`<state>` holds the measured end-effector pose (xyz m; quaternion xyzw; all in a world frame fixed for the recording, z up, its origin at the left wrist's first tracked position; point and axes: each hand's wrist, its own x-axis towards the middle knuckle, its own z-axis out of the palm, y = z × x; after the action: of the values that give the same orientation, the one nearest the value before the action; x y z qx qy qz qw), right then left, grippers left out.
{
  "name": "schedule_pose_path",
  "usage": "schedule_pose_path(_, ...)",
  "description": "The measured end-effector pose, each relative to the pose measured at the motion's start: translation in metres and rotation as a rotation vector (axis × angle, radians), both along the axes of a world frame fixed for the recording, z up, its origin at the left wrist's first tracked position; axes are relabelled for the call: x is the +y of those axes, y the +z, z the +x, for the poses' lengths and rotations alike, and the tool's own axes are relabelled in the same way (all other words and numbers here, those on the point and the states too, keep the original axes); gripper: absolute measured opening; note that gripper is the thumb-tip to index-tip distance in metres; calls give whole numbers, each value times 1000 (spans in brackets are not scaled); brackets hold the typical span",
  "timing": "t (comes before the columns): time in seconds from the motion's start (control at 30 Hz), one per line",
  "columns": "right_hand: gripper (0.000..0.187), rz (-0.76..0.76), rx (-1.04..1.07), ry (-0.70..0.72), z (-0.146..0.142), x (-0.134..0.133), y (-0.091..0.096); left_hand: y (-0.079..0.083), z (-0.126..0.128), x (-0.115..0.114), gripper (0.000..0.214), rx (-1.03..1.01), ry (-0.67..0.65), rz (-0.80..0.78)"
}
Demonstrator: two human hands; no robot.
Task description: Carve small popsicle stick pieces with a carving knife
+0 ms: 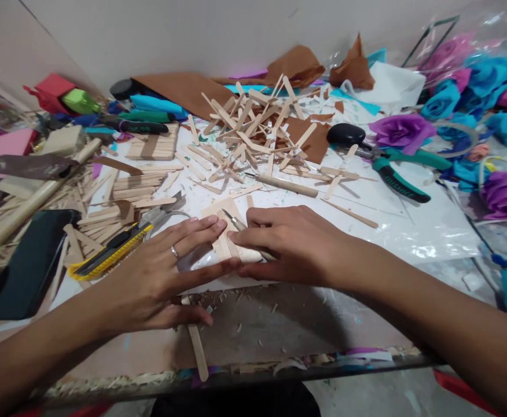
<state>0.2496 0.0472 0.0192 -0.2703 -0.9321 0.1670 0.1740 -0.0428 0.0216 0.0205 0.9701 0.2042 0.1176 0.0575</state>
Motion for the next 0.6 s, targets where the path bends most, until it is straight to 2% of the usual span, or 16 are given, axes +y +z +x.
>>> schedule_pose_path(0.6,33,-16,12,14,0,0,4,-2,0,-2,80,-1,-2,31)
